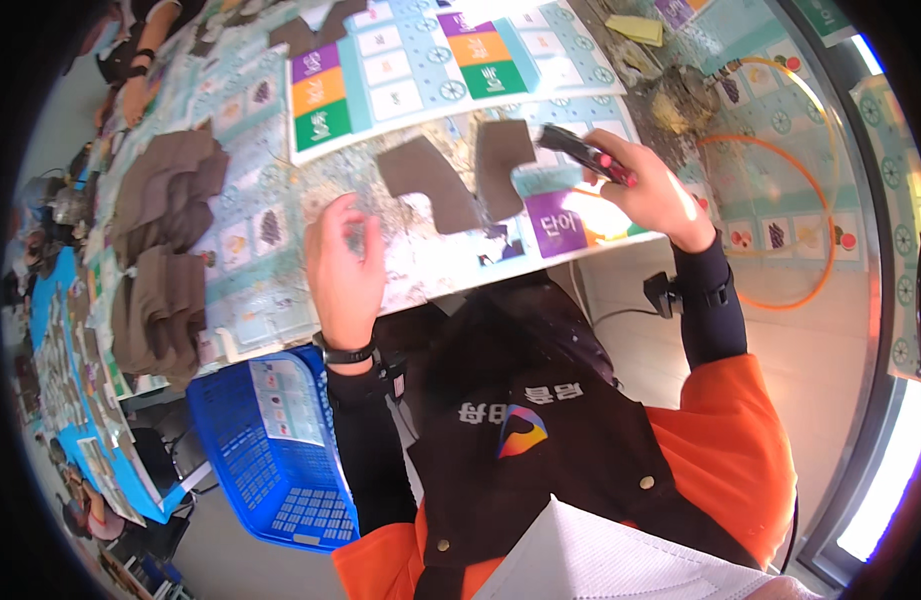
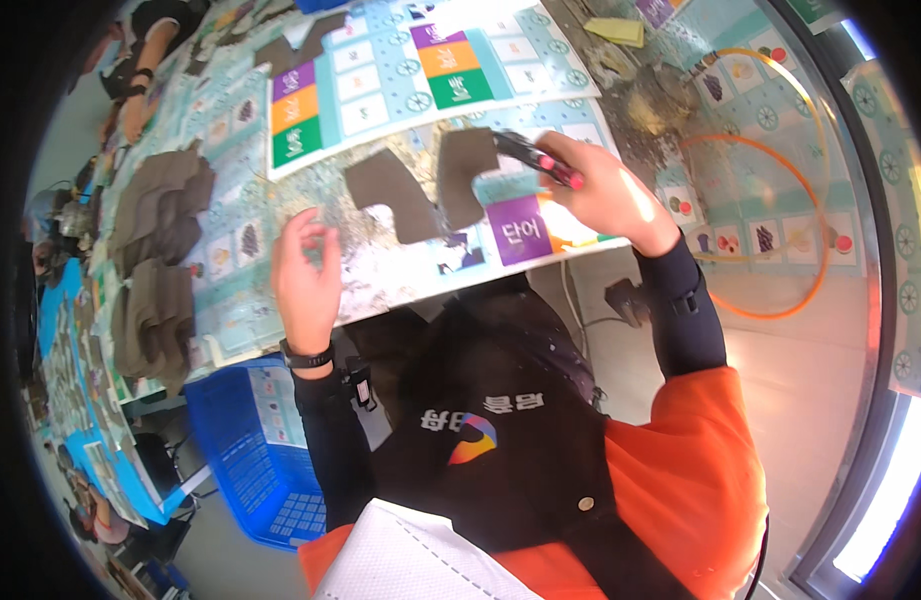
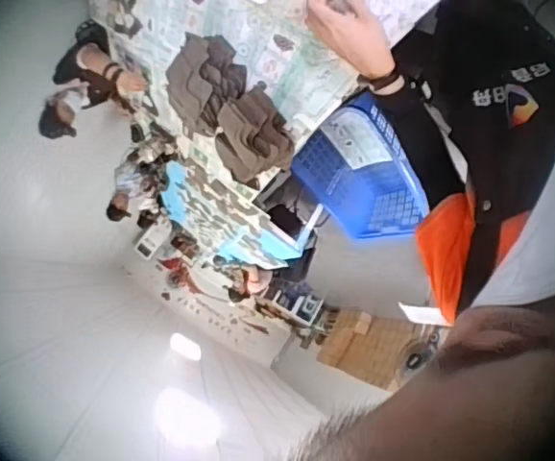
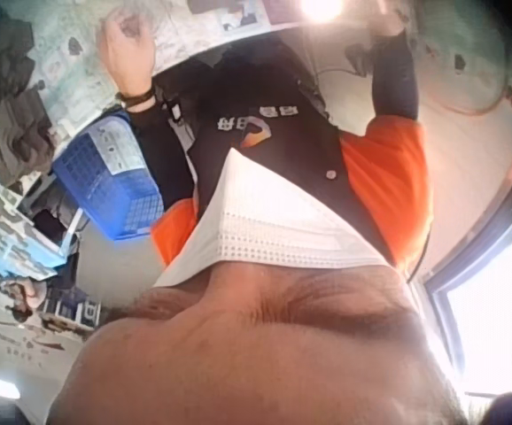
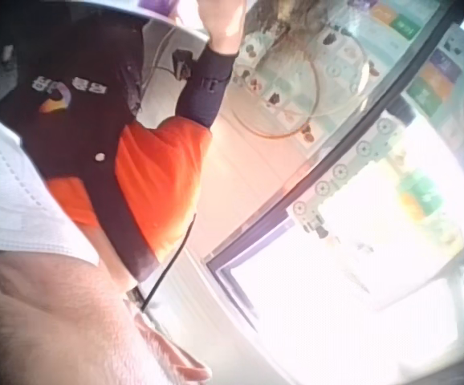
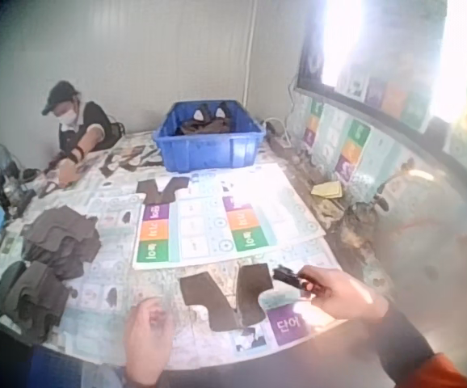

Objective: Applying adhesive to fabric shoe components and pressing them together on a work table.

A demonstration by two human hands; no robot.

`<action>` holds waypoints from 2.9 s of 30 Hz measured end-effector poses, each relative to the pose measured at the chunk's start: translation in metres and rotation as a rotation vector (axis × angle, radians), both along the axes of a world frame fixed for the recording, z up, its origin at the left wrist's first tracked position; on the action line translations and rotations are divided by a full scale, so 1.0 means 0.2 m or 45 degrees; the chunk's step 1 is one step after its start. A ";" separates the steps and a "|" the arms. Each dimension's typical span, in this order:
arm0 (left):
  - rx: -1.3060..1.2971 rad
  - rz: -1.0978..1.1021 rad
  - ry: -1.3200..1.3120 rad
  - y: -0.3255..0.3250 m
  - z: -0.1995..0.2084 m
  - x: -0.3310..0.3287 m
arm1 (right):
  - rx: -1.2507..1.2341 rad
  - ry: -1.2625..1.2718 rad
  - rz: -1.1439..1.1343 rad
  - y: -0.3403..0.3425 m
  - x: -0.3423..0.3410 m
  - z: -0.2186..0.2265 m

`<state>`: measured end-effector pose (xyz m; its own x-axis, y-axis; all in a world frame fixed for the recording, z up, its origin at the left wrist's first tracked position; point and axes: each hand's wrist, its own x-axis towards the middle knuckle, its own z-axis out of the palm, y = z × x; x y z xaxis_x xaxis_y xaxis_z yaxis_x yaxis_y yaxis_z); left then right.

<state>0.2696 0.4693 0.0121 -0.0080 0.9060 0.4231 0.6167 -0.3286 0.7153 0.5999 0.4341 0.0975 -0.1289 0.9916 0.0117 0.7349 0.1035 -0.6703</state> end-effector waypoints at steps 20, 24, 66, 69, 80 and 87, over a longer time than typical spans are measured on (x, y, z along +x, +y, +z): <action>-0.301 -0.680 0.302 0.49 0.39 0.10 | 0.624 -0.148 -0.390 -0.20 0.04 -0.52; 0.253 -0.618 0.062 0.63 0.69 0.15 | 0.703 -0.195 -0.513 -0.23 -0.03 -0.55; 0.124 -0.335 0.099 0.24 0.69 -0.42 | 0.889 -0.247 -0.419 -0.20 -0.06 -0.56; 0.016 0.146 -0.014 -0.08 0.80 -0.80 | 0.947 -0.246 -0.438 -0.20 -0.02 -0.59; 0.002 0.646 0.478 -0.20 0.46 -1.68 | 0.622 0.612 0.162 0.19 -0.90 -0.02; -0.425 0.837 1.013 0.04 0.55 -1.60 | 0.119 0.676 0.596 0.43 -1.47 0.04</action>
<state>-0.0500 0.4765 0.1218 -0.3665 0.8950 0.2543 0.9275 0.3730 0.0241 0.3060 0.5195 0.1047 -0.4941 0.8255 0.2729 0.1765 0.4025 -0.8982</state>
